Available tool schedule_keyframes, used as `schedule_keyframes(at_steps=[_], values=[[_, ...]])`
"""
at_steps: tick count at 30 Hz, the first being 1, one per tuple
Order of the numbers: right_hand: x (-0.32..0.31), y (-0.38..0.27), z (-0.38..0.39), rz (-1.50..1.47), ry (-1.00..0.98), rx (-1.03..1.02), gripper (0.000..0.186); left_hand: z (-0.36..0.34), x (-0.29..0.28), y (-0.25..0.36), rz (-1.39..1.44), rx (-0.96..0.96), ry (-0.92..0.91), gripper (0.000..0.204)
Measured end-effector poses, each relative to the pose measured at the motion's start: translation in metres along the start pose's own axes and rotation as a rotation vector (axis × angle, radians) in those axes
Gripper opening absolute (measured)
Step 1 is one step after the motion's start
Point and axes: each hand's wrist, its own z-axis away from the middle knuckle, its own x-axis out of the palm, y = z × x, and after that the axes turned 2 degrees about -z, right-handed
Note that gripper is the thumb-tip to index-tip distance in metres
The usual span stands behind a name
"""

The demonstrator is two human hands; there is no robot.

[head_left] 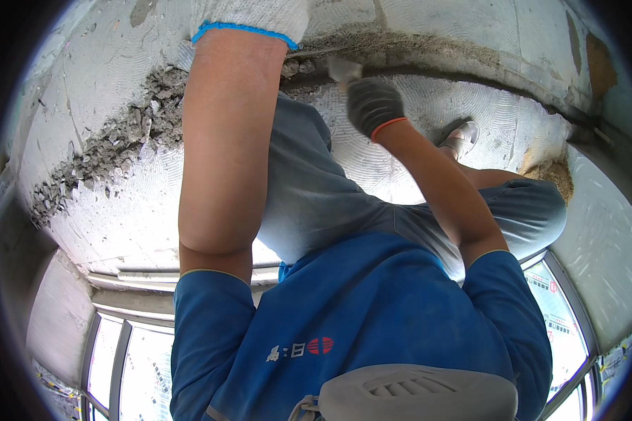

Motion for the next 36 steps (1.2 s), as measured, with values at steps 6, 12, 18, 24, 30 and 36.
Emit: schedule_keyframes(at_steps=[6, 12, 18, 24, 30, 36], values=[[-0.024, 0.147, -0.048, 0.128, -0.173, 0.412, 0.029, -0.001, -0.006, 0.009, 0.058, -0.023, -0.002, 0.035], [0.004, 0.03, -0.091, 0.165, -0.008, 0.008, 0.021, -0.001, 0.0, 0.016, 0.198, -0.092, -0.027, 0.034], [0.028, -0.058, -0.06, 0.008, -0.033, -0.226, 0.021, 0.0, 0.003, 0.01, -0.067, 0.025, -0.012, 0.035], [-0.04, 0.05, -0.018, 0.113, 0.014, 0.001, 0.017, 0.002, -0.022, 0.0, 1.033, -0.465, -0.123, 0.029], [-0.014, 0.188, -0.062, 0.266, 0.007, 0.159, 0.02, -0.002, -0.007, 0.025, 1.191, -0.636, 0.106, 0.025], [0.036, 0.01, -0.073, 0.191, 0.032, -0.064, 0.017, -0.002, -0.007, 0.025, 0.719, -0.441, 0.034, 0.027]])
